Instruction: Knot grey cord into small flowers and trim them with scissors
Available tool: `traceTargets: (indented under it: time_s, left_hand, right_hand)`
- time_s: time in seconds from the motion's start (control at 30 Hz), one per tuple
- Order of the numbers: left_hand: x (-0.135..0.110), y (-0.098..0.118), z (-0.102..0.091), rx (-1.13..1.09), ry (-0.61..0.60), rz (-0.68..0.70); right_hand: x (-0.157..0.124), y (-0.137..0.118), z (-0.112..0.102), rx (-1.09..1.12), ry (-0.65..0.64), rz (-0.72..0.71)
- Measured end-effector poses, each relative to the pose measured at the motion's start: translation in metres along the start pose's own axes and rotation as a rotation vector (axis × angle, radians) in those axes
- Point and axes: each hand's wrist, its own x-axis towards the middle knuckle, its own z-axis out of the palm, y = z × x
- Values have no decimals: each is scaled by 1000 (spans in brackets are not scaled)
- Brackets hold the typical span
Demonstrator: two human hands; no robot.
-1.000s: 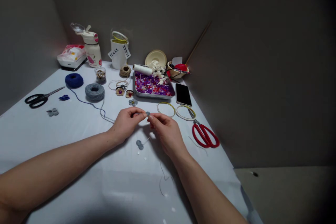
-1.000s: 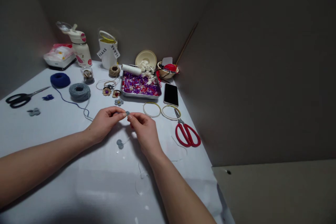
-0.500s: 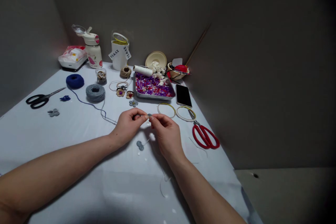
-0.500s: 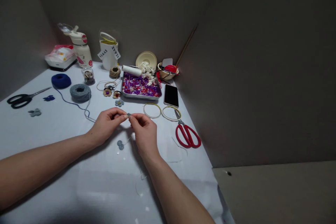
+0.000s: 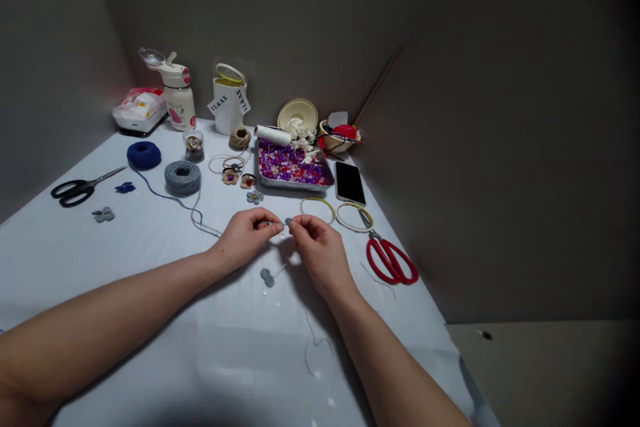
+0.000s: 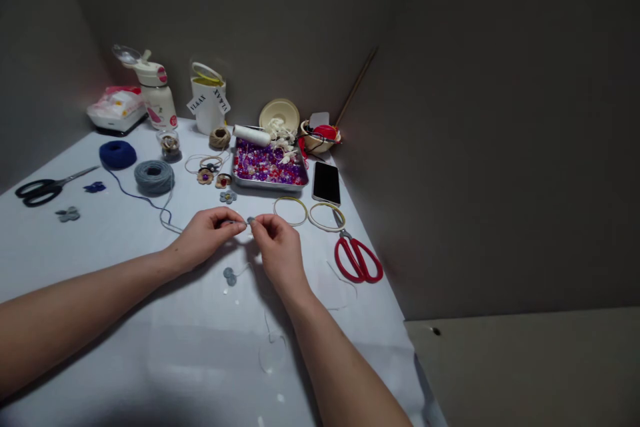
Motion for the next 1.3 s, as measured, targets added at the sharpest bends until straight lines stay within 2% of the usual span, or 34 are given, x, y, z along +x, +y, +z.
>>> traceTargets:
  time_s: [0.27, 0.43, 0.8, 1.07, 1.3]
  left_hand:
    - [1, 1, -5, 246, -5, 98]
    - [2, 2, -8, 380, -70, 162]
    - [4, 0, -9, 440, -174, 117]
    - [3, 2, -9, 468, -226, 73]
    - [1, 2, -8, 475, -250, 120]
  right_hand:
    - [2, 0, -8, -173, -109, -72]
    - [2, -6, -14, -273, -196, -67]
    - [2, -12, -21, -419, -311, -23]
    - [3, -11, -24, -543, -400, -63]
    - [2, -11, -25, -561, -443, -101]
